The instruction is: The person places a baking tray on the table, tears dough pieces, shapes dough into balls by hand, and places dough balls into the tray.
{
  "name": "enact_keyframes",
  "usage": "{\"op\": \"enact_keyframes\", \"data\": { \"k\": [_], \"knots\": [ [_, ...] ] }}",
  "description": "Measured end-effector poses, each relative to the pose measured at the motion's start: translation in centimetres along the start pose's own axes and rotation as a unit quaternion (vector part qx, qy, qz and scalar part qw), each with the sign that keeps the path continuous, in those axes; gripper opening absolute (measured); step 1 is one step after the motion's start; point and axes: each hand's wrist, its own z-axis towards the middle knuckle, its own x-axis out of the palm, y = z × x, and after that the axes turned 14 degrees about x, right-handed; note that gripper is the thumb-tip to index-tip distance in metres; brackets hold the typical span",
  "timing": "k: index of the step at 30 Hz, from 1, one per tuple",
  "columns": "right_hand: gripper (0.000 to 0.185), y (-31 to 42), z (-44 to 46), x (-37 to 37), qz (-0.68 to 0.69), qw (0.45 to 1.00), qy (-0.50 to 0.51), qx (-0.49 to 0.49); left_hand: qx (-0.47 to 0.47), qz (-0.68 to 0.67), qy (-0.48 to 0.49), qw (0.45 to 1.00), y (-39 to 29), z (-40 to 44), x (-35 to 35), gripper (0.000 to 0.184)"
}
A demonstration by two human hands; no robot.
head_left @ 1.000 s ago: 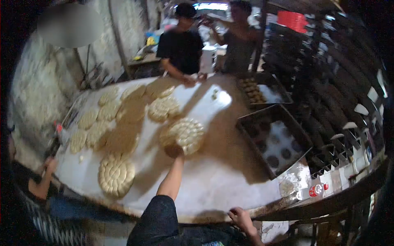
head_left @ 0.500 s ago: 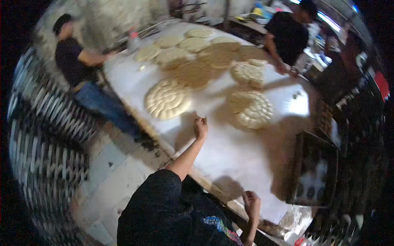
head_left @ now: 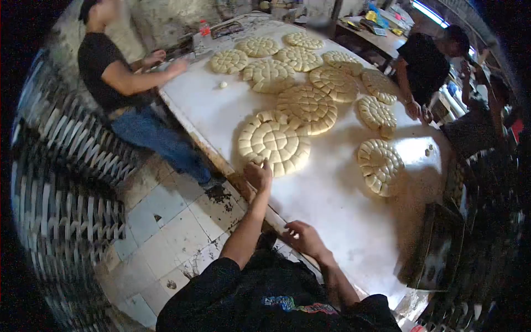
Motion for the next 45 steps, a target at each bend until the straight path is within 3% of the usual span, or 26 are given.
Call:
{"op": "enact_keyframes", "data": {
  "k": [1,2,3,4,5,6,8,10,11,13,14,17,22,26,29,31,32,33,34,35,36,38,40,42,44,45],
  "knots": [
    [0.021,1.1,0.3,0.9,0.007,0.999,0.005,-0.034,0.004,-0.059,-0.097,0.994,-0.6,-0.4,1.3,0.053],
    [0.02,1.7,0.4,1.6,0.012,0.998,0.003,-0.066,-0.003,-0.056,-0.083,0.995,-0.8,-0.9,2.2,0.056],
    [0.019,3.0,-0.2,1.7,0.005,0.998,-0.008,-0.055,-0.04,-0.052,-0.164,0.984,-2.3,-1.2,3.2,0.061],
    [0.019,3.7,-0.9,1.6,-0.004,0.999,-0.026,-0.044,0.016,0.171,-0.055,0.984,0.5,-1.2,5.8,0.069],
    [0.019,2.2,-1.2,2.5,-0.031,0.998,-0.04,-0.029,0.081,0.523,0.037,0.847,3.4,-1.1,8.4,0.077],
    [0.019,-0.2,-1.6,3.7,-0.055,0.997,-0.052,-0.013,0.152,0.712,0.047,0.684,6.1,-1.0,11.0,0.085],
    [0.023,-4.2,-3.4,5.3,-0.103,0.989,-0.074,0.073,0.121,0.62,0.213,0.745,2.9,0.2,7.7,0.067],
    [0.025,-6.6,-5.3,5.0,-0.072,0.989,-0.092,0.087,0.067,0.558,0.339,0.754,0.9,0.4,5.1,0.061],
    [0.027,-7.7,-6.0,4.5,-0.043,0.991,-0.088,0.089,-0.053,0.235,0.135,0.961,0.9,0.2,4.7,0.062],
    [0.028,-7.6,-7.9,2.6,-0.03,0.986,-0.092,0.136,-0.148,-0.059,-0.011,0.987,0.2,-0.2,2.7,0.07],
    [0.03,-7.2,-8.7,1.9,-0.015,0.979,-0.087,0.183,-0.179,-0.192,-0.099,0.96,-0.1,-0.4,1.7,0.078],
    [0.031,-6.9,-10.3,0.1,-0.013,0.97,-0.134,0.204,-0.166,-0.177,-0.167,0.956,1.0,-0.5,2.2,0.071],
    [0.033,-7.6,-14.8,-2.4,0.047,0.974,-0.175,0.136,-0.187,-0.092,-0.145,0.967,5.0,-2.4,2.5,0.06],
    [0.031,-13.8,-20.4,-2.5,-0.025,0.978,-0.169,0.122,-0.251,-0.33,-0.186,0.891,7.7,-6.6,4.5,0.055],
    [0.03,-15.9,-24.9,-3.7,-0.027,0.977,-0.154,0.144,-0.278,-0.468,-0.032,0.838,-1.5,-17.2,-1.6,0.054],
    [0.033,-16.6,-26.5,-4.9,0.032,0.971,-0.122,0.204,-0.309,-0.518,-0.056,0.796,-6.3,-24.4,-2.1,0.051],
    [0.033,-16.7,-27.2,-5.1,0.037,0.971,-0.118,0.204,-0.285,-0.544,0.018,0.789,-5.3,-26.9,-0.8,0.051],
    [0.036,-16.4,-27.7,-5.3,0.154,0.951,-0.164,0.215,-0.384,-0.545,0.119,0.735,-10.1,-30.6,-3.5,0.046],
    [0.039,-16.1,-28.0,-5.5,0.267,0.915,-0.207,0.222,-0.331,-0.53,0.19,0.757,-11.5,-33.2,-3.6,0.038],
    [0.044,-15.7,-28.0,-6.0,0.371,0.89,-0.212,0.161,-0.269,-0.512,0.254,0.775,-12.9,-35.8,-3.7,0.032],
    [0.044,-16.1,-27.3,-5.8,0.374,0.89,-0.209,0.157,-0.32,-0.426,0.27,0.802,-17.0,-38.1,-5.5,0.028],
    [0.045,-17.4,-25.9,-5.2,0.51,0.819,-0.259,0.04,-0.242,-0.507,0.343,0.753,-18.8,-41.3,-5.5,0.023],
    [0.042,-17.0,-26.2,-7.3,0.483,0.836,-0.25,0.072,-0.234,-0.538,0.367,0.722,-20.3,-41.8,-4.7,0.021],
    [0.038,-18.0,-25.3,-8.2,0.529,0.801,-0.276,0.057,-0.22,-0.583,0.405,0.669,-22.6,-40.8,-4.3,0.019],
    [0.04,-17.1,-24.7,-9.6,0.713,0.641,-0.278,0.052,-0.197,-0.605,0.469,0.612,-23.1,-39.6,-2.9,0.019],
    [0.041,-16.6,-24.1,-10.0,0.717,0.633,-0.289,0.048,-0.217,-0.599,0.51,0.578,-23.2,-39.0,-2.1,0.015]
  ]
}}
